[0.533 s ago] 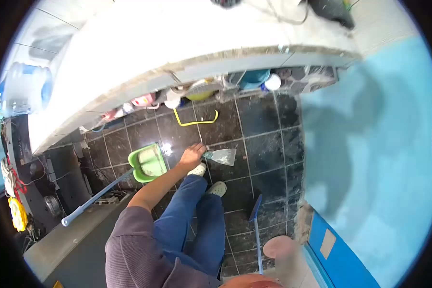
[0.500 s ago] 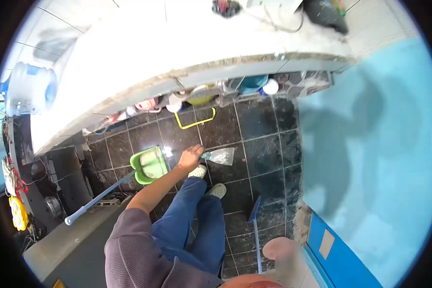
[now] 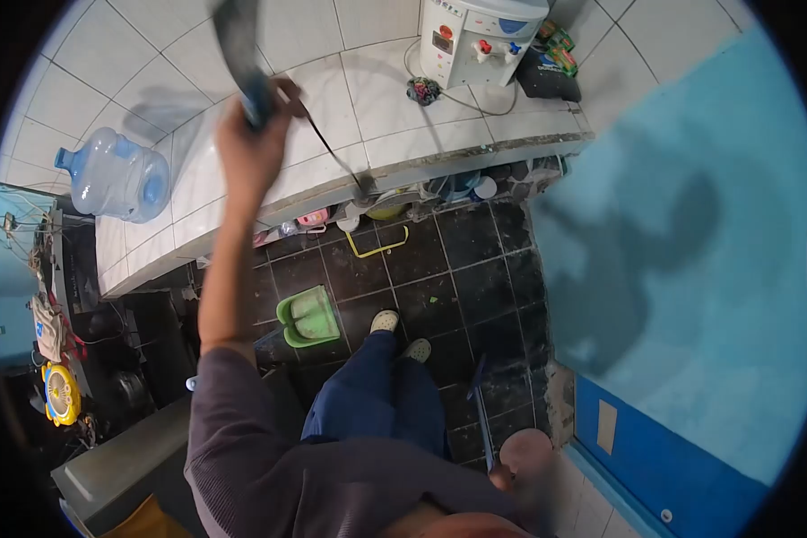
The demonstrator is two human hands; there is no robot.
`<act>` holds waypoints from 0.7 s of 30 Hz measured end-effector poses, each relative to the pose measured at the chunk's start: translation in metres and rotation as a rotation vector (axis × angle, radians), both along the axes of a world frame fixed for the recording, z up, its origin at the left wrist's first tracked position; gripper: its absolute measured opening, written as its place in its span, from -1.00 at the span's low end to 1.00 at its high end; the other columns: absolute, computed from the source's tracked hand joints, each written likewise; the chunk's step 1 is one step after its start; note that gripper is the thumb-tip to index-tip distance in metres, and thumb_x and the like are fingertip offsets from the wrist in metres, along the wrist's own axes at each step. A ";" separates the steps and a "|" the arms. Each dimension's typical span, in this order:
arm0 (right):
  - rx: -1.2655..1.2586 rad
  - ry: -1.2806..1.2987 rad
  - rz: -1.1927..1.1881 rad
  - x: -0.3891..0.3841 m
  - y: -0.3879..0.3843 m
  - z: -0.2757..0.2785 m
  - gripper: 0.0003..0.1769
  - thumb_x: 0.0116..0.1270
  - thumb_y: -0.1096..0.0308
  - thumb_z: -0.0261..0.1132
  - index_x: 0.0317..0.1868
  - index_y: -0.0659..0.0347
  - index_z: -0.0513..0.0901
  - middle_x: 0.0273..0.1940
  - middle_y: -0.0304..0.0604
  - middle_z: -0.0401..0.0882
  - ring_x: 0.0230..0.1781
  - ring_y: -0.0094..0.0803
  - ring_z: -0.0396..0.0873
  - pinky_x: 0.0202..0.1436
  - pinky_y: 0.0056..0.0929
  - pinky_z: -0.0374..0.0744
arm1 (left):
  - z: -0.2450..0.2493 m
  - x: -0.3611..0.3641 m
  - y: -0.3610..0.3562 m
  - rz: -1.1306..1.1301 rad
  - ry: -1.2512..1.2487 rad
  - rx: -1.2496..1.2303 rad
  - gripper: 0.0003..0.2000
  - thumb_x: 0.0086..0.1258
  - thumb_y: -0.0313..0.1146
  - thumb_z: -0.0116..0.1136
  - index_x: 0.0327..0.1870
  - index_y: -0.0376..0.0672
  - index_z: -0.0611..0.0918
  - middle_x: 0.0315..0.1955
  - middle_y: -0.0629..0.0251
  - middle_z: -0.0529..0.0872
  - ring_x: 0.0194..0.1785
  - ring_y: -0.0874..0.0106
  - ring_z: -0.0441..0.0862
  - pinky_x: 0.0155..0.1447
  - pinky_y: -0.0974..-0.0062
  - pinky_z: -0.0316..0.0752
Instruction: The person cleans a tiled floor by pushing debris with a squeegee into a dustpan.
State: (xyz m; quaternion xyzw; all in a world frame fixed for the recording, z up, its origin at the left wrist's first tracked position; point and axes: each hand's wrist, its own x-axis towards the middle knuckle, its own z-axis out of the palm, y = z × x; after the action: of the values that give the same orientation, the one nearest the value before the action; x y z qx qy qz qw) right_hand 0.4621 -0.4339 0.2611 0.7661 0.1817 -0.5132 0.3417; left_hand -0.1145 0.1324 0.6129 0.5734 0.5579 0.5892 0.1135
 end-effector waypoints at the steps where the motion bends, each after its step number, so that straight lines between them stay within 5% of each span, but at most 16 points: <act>1: 0.021 -0.124 -0.337 -0.017 0.026 0.021 -0.74 0.32 0.31 -0.09 -0.05 0.14 0.41 -0.45 -0.05 0.37 -0.58 -0.34 0.33 -0.58 -0.38 0.32 | 0.027 -0.013 0.009 0.006 0.026 0.100 -0.93 0.14 -0.57 0.11 -0.47 -0.29 0.47 -0.47 0.29 0.64 -0.43 0.56 0.60 -0.33 0.64 0.44; 2: 0.047 -0.245 -0.670 -0.026 0.037 0.035 -0.73 0.36 0.32 -0.17 -0.14 0.18 0.45 -0.63 -0.13 0.30 -0.71 -0.45 0.21 -0.66 -0.51 0.22 | 0.056 -0.024 0.016 0.084 0.086 0.094 -0.92 0.15 -0.53 0.12 -0.47 -0.29 0.48 -0.49 0.29 0.64 -0.43 0.55 0.60 -0.33 0.64 0.44; 7: 0.099 -0.162 -0.660 -0.042 0.045 0.067 -0.75 0.36 0.32 -0.15 -0.17 0.20 0.45 -0.63 -0.13 0.31 -0.70 -0.44 0.24 -0.65 -0.49 0.25 | 0.096 -0.085 0.063 0.275 0.187 0.066 -0.84 0.20 -0.33 0.13 -0.39 -0.27 0.56 -0.53 0.25 0.68 -0.40 0.49 0.64 -0.36 0.57 0.45; 9: 0.118 -0.121 -0.655 -0.052 0.047 0.075 -0.76 0.35 0.32 -0.14 -0.18 0.21 0.45 -0.63 -0.13 0.32 -0.70 -0.43 0.25 -0.64 -0.47 0.26 | 0.063 -0.130 0.088 0.457 0.457 -0.074 -0.84 0.18 -0.29 0.15 -0.38 -0.20 0.57 -0.53 0.25 0.68 -0.40 0.46 0.64 -0.33 0.52 0.45; 11: 0.140 -0.081 -0.641 -0.059 0.054 0.080 -0.76 0.35 0.32 -0.13 -0.19 0.22 0.44 -0.63 -0.12 0.33 -0.69 -0.43 0.26 -0.63 -0.46 0.27 | 0.018 -0.161 0.108 0.462 0.452 -0.089 -0.80 0.16 -0.23 0.12 -0.42 -0.19 0.55 -0.54 0.23 0.67 -0.40 0.24 0.62 -0.29 0.36 0.45; 17: 0.204 0.044 -0.515 -0.068 0.116 0.087 -0.78 0.34 0.33 -0.10 -0.23 0.25 0.44 -0.63 -0.12 0.34 -0.68 -0.40 0.31 -0.62 -0.42 0.31 | -0.083 -0.211 0.132 0.563 0.146 -0.259 -0.82 0.11 -0.28 0.13 -0.43 -0.22 0.54 -0.59 0.18 0.66 -0.38 0.19 0.63 -0.26 0.34 0.46; 21: 0.211 0.095 -0.460 -0.071 0.129 0.102 -0.79 0.34 0.33 -0.09 -0.25 0.27 0.43 -0.63 -0.11 0.35 -0.67 -0.39 0.34 -0.60 -0.39 0.34 | -0.137 -0.242 0.138 0.756 0.208 -0.337 -0.77 0.04 -0.27 0.15 -0.41 -0.27 0.55 -0.50 0.02 0.64 -0.32 0.07 0.60 -0.18 0.25 0.44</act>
State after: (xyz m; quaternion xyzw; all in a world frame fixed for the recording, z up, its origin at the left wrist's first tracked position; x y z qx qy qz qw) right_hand 0.3910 -0.3048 0.3626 0.7937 0.0710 -0.5910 0.1254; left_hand -0.3567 0.2706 0.4759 0.3583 0.8259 0.4288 -0.0756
